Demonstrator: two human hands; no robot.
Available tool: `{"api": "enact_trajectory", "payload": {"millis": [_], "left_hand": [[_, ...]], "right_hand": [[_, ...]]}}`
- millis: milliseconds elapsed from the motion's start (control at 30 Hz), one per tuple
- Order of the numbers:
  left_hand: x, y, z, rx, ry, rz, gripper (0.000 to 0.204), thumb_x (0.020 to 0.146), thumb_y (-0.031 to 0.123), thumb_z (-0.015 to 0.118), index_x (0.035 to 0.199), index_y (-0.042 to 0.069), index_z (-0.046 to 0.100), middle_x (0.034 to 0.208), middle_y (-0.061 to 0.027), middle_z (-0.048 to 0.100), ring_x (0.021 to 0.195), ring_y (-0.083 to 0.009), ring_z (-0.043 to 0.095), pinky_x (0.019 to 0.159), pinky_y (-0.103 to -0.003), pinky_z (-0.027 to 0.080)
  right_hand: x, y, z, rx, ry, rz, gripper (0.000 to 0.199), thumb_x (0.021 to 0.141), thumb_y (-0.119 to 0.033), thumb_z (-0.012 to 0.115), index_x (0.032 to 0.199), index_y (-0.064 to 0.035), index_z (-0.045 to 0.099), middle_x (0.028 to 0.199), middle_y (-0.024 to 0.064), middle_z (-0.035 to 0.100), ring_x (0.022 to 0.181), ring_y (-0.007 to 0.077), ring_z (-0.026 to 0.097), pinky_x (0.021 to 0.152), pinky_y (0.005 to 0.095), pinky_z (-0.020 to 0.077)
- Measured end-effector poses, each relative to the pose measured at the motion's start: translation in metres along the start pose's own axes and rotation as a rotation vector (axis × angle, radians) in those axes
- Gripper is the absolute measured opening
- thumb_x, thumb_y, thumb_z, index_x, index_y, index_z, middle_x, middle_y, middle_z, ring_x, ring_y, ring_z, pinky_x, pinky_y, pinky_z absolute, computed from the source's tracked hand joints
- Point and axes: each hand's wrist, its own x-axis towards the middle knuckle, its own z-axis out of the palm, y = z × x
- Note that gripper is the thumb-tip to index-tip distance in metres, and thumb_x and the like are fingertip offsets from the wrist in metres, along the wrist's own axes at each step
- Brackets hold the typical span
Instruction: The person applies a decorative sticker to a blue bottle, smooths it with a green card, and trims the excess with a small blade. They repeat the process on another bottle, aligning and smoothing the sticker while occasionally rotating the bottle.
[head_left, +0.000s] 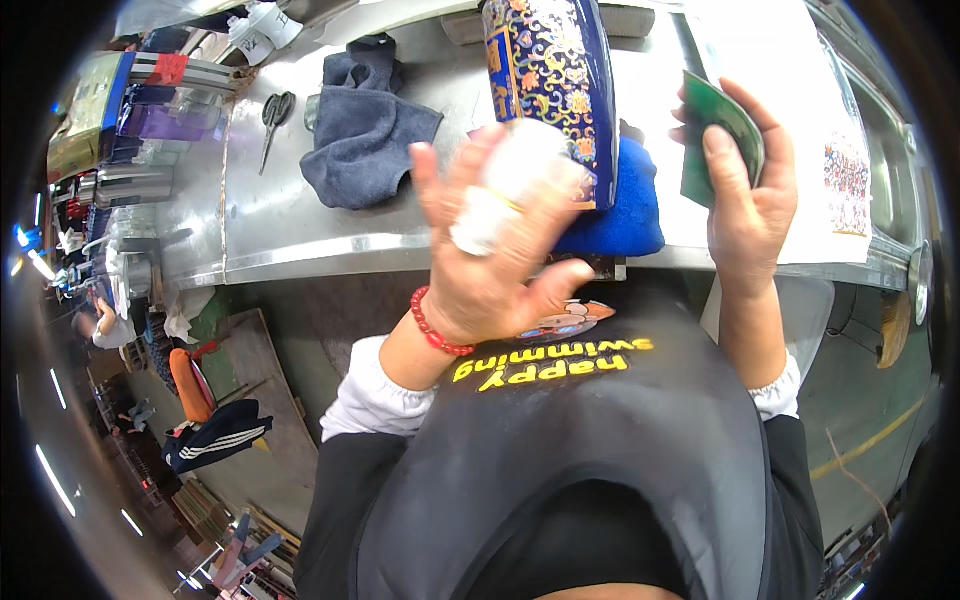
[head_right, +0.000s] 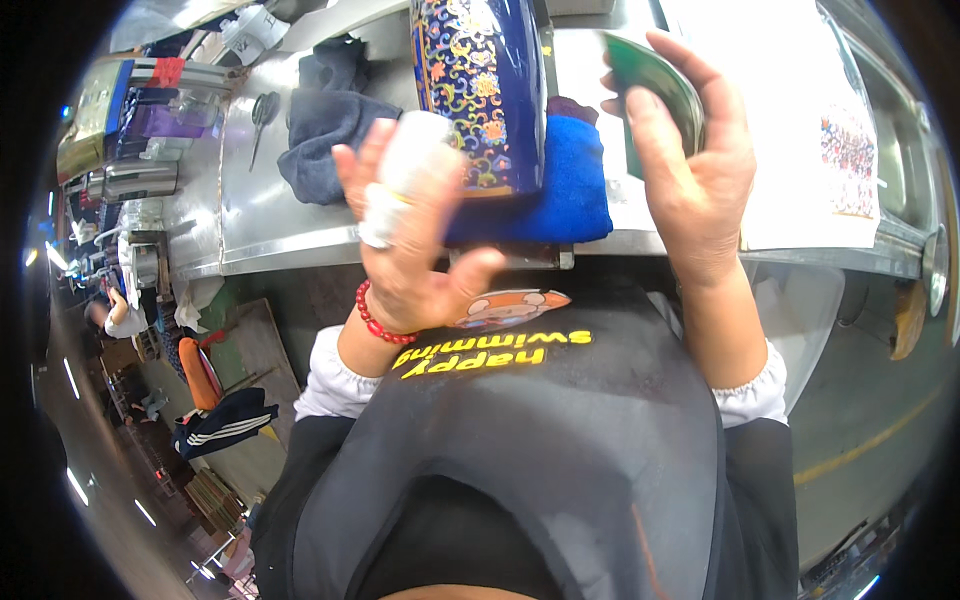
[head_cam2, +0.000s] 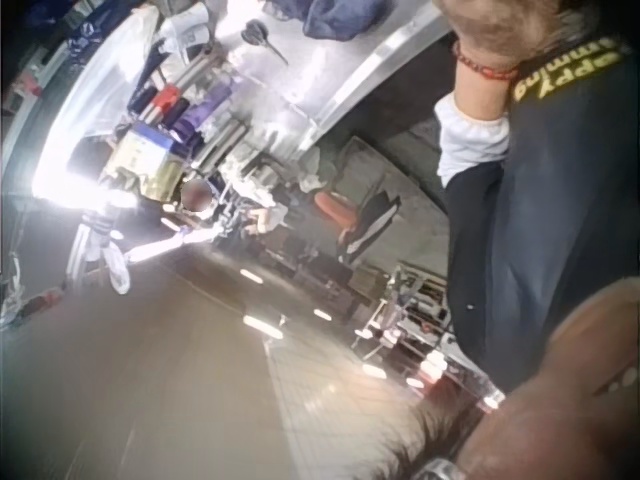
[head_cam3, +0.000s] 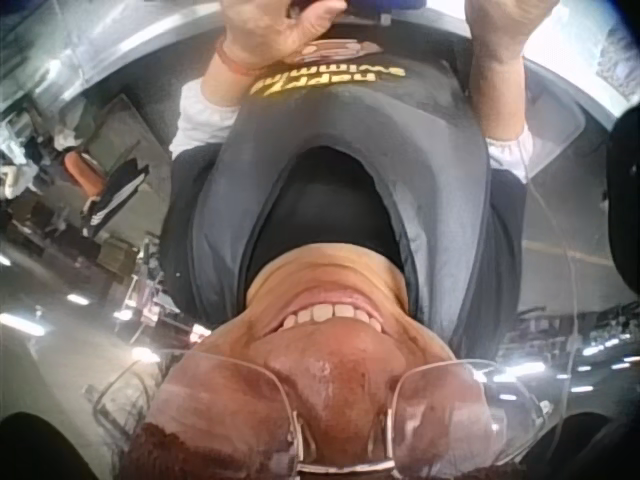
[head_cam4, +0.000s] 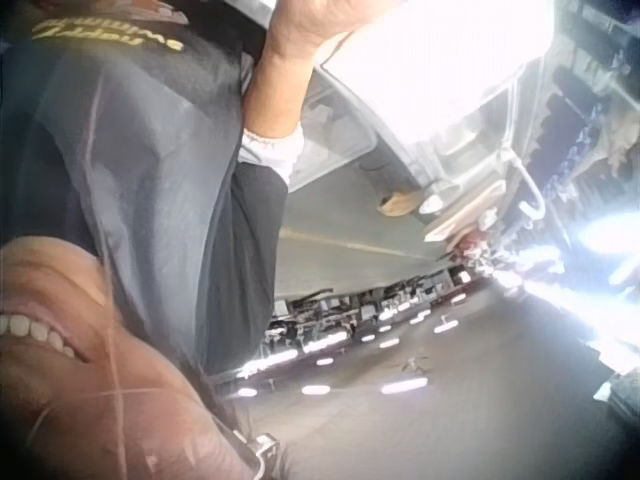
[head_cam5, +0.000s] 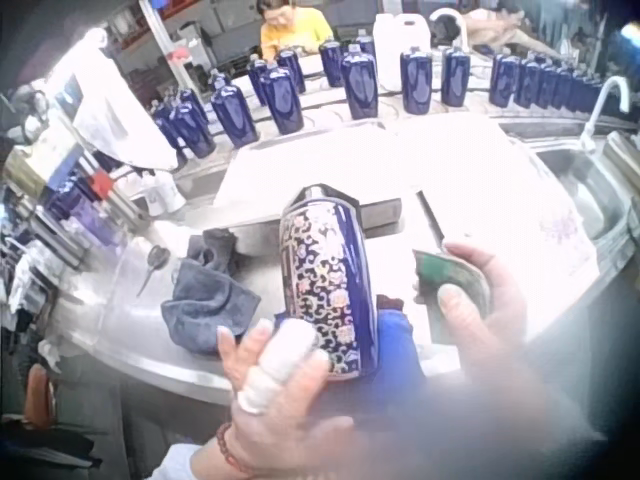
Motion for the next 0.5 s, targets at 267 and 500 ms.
{"api": "enact_trajectory", "payload": {"millis": [267,500], "left_hand": [[-0.006,-0.025,0.017,0.058,-0.050,-0.194,0.097,0.078,0.043,0.082,0.155,0.001,0.041,0.149,-0.0207,0.052,0.143,-0.0462,0.037,0.121,-0.065,0.006],[-0.006,-0.032,0.015,0.029,-0.062,-0.190,0.099,0.081,0.049,0.081,0.154,-0.002,0.038,0.150,-0.0236,0.049,0.143,-0.0419,0.041,0.122,-0.061,0.005]], "right_hand": [[0.013,0.002,0.039,-0.242,-0.193,-0.025,0.030,0.096,-0.021,0.069,0.116,0.0000,0.061,0.100,0.0167,0.070,0.090,0.0288,0.069,0.083,0.0380,0.0539],[0.028,-0.006,0.027,-0.012,-0.140,0.152,0.027,0.099,-0.018,0.068,0.117,0.0010,0.061,0.100,0.0094,0.072,0.093,0.0140,0.067,0.081,0.0292,0.0538]]}}
